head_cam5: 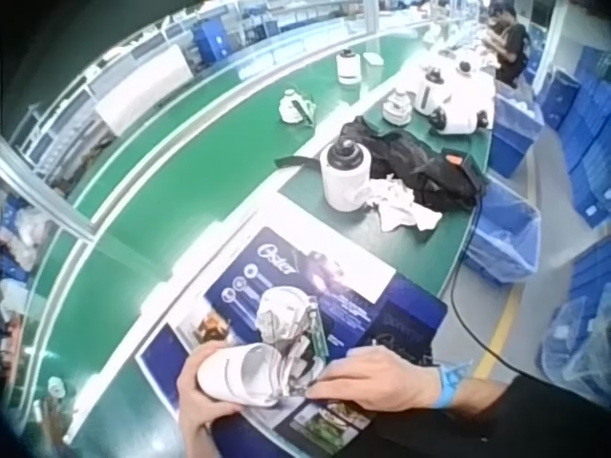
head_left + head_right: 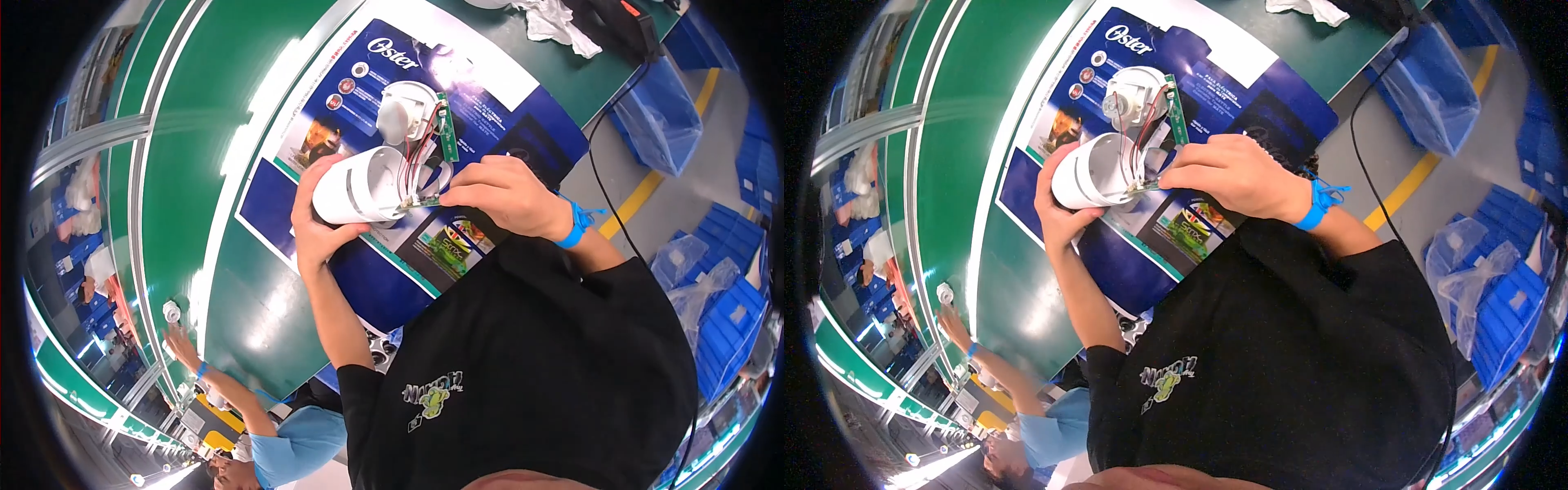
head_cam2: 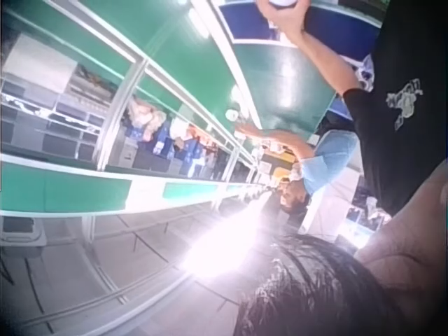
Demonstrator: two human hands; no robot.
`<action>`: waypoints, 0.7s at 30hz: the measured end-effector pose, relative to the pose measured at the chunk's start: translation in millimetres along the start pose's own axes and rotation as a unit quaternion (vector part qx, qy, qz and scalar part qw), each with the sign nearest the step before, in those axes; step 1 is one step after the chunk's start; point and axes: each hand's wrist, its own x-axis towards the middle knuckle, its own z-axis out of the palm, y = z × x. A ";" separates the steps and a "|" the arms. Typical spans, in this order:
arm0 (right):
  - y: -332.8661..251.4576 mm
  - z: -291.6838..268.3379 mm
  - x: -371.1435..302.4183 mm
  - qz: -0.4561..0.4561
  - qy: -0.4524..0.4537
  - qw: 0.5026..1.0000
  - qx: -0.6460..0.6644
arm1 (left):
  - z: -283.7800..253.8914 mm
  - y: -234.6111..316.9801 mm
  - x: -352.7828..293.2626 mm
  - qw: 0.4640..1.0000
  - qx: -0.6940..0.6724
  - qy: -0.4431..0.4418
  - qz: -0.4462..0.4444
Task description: Assembling internal electronic components and wiring into security camera housings on a factory assembly line.
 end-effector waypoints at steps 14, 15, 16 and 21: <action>3.7 9.3 4.7 -0.033 0.019 0.999 -0.023 | -1.6 -15.1 0.9 1.000 -0.006 0.008 0.022; 3.7 9.2 4.9 -0.052 0.019 0.998 -0.016 | 0.2 -16.4 0.8 1.000 -0.001 0.008 0.027; 2.6 9.6 5.7 -0.052 0.018 0.998 -0.015 | 0.7 -15.5 -0.7 0.999 0.008 0.010 0.032; 1.8 12.4 5.2 -0.090 0.012 0.996 -0.008 | 0.9 -15.8 -5.5 0.999 0.000 0.020 0.033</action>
